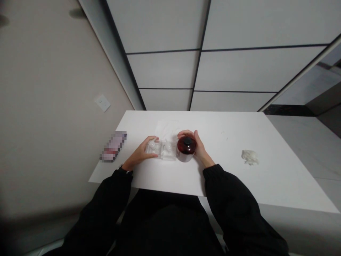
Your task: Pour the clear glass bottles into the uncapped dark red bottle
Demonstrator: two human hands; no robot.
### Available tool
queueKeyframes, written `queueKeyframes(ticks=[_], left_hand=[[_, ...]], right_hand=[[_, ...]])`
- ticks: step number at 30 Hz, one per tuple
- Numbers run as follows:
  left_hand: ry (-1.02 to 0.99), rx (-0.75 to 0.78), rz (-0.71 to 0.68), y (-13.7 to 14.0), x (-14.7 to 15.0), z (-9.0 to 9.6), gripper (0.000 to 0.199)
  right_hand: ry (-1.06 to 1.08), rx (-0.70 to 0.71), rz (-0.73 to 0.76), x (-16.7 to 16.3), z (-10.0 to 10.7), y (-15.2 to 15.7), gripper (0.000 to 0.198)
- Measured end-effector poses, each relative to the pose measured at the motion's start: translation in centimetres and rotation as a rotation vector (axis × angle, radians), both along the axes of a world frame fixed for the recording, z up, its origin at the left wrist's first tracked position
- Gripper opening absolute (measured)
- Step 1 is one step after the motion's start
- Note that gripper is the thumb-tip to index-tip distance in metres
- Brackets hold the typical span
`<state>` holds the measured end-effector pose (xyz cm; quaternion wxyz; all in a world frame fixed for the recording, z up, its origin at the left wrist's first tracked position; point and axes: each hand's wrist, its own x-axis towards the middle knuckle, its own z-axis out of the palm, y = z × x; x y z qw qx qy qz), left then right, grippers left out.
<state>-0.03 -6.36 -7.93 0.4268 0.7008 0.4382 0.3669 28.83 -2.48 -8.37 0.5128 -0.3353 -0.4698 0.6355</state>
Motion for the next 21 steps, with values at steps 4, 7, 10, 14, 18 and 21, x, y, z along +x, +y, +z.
queueKeyframes(ticks=[4, 7, 10, 14, 18, 21], left_hand=[[-0.004, -0.012, 0.022, 0.0, 0.0, -0.3, 0.072], [-0.019, 0.011, 0.044, 0.0, 0.0, -0.5, 0.077], [0.017, 0.036, -0.005, -0.1, 0.0, 0.0, 0.073], [0.060, 0.036, -0.029, 0.0, 0.0, 0.5, 0.063], [0.030, 0.021, 0.004, 0.3, 0.0, -0.2, 0.065], [-0.021, 0.033, 0.031, 0.4, 0.1, -0.8, 0.067]], right_hand=[[0.013, -0.015, 0.018, 0.0, 0.0, 0.0, 0.072], [0.023, -0.009, 0.034, 0.2, 0.0, -0.1, 0.071], [0.008, -0.012, 0.048, 0.4, 0.0, -0.1, 0.072], [0.012, -0.019, 0.080, 0.5, 0.2, -0.1, 0.072], [0.025, -0.020, 0.082, 0.6, 0.4, 0.0, 0.069], [0.011, -0.025, 0.062, 0.6, 0.2, 0.0, 0.071]])
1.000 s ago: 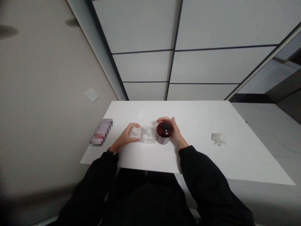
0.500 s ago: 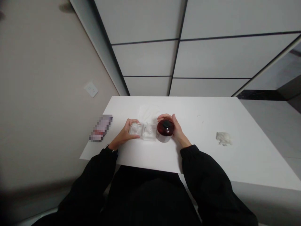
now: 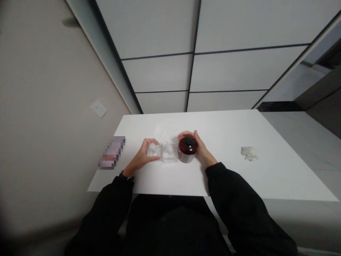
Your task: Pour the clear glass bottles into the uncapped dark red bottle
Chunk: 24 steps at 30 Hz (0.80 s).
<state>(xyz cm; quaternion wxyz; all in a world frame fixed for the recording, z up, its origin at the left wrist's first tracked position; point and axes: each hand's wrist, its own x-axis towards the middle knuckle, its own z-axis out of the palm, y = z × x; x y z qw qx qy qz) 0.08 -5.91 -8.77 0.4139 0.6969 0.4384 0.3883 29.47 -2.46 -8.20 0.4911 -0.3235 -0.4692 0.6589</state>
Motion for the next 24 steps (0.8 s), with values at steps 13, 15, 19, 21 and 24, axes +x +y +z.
queueKeyframes(ticks=[13, 15, 19, 21, 24], left_hand=[[-0.010, 0.064, -0.044, 0.09, 0.43, 0.43, 0.060], [-0.016, 0.064, -0.047, 0.13, 0.45, 0.33, 0.062], [-0.019, 0.056, -0.065, -0.01, 0.47, 0.46, 0.064], [-0.022, 0.049, -0.074, -0.10, 0.48, 0.64, 0.067], [-0.018, 0.051, -0.081, -0.10, 0.46, 0.83, 0.066]], right_hand=[[0.041, 0.010, -0.072, 0.28, -0.84, 0.21, 0.070], [0.035, 0.013, -0.073, 0.37, -0.89, 0.21, 0.070], [0.019, 0.014, -0.059, 0.45, -1.04, 0.17, 0.070], [0.018, 0.015, -0.056, 0.45, -1.10, 0.15, 0.070], [0.020, 0.015, -0.055, 0.43, -1.11, 0.15, 0.069]])
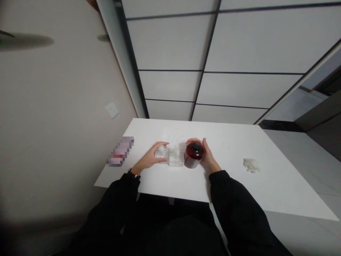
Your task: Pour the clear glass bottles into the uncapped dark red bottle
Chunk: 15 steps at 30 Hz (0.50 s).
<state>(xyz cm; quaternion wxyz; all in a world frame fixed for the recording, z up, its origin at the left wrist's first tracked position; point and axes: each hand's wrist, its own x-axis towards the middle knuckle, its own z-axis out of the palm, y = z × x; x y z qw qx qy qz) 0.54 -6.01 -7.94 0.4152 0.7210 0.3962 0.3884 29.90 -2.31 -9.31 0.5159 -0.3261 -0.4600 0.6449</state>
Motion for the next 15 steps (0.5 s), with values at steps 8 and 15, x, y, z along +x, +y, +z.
queueKeyframes(ticks=[8, 15], left_hand=[[-0.001, -0.036, 0.078, 0.5, 0.0, -1.0, 0.067], [0.030, -0.057, 0.045, 0.4, -0.5, -0.6, 0.072]], right_hand=[[0.014, -0.020, 0.037, -0.2, 0.1, 0.1, 0.069], [0.029, -0.002, 0.037, -0.4, -0.4, 0.5, 0.069]])
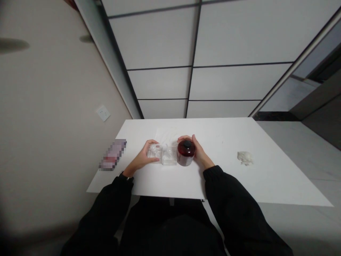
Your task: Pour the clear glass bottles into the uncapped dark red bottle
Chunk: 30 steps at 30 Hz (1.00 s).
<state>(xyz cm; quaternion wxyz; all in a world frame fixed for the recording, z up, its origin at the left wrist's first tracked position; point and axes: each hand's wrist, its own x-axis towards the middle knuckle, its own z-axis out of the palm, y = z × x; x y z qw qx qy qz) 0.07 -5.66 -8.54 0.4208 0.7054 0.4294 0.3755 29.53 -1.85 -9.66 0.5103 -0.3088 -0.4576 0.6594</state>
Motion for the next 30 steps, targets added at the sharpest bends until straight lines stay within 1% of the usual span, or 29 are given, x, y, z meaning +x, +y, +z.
queueKeyframes(ticks=[2, 4, 7, 10, 13, 17, 21, 25, 28, 30], left_hand=[[-0.010, -0.008, -0.046, 0.0, -0.1, 0.4, 0.073], [-0.067, -0.015, -0.081, 0.0, -0.2, 0.7, 0.073], [-0.144, -0.004, -0.078, 0.0, -0.3, 0.8, 0.066], [-0.130, -0.011, -0.023, -0.2, -0.3, 0.7, 0.059], [-0.141, 0.006, 0.058, -0.3, 0.0, 0.7, 0.058], [-0.219, 0.073, 0.172, -0.6, 0.4, 1.4, 0.057], [-0.291, 0.048, 0.195, -0.7, 0.8, 2.7, 0.060], [-0.361, 0.043, 0.225, -0.5, 1.0, 3.9, 0.054], [-0.358, 0.034, 0.235, -0.2, 0.9, 4.2, 0.049], [-0.355, 0.023, 0.262, -0.1, 0.7, 4.2, 0.052]], right_hand=[[0.000, 0.008, 0.005, 0.1, -0.2, 0.2, 0.069], [-0.002, 0.016, 0.012, 0.2, -0.2, 0.3, 0.069], [-0.002, 0.027, 0.020, 0.3, -0.3, 0.5, 0.069], [-0.003, 0.034, 0.033, 0.2, -0.3, 0.5, 0.068], [-0.008, 0.031, 0.059, 0.2, -0.4, 0.4, 0.069], [-0.018, 0.025, 0.122, 0.1, -0.4, 0.5, 0.081], [-0.008, 0.008, 0.178, 0.1, -0.3, 0.5, 0.086], [0.002, -0.009, 0.197, 0.2, -0.3, 0.3, 0.087], [-0.004, -0.022, 0.239, 0.3, -0.4, 0.3, 0.090], [-0.012, -0.031, 0.267, 0.3, -0.4, 0.3, 0.090]])
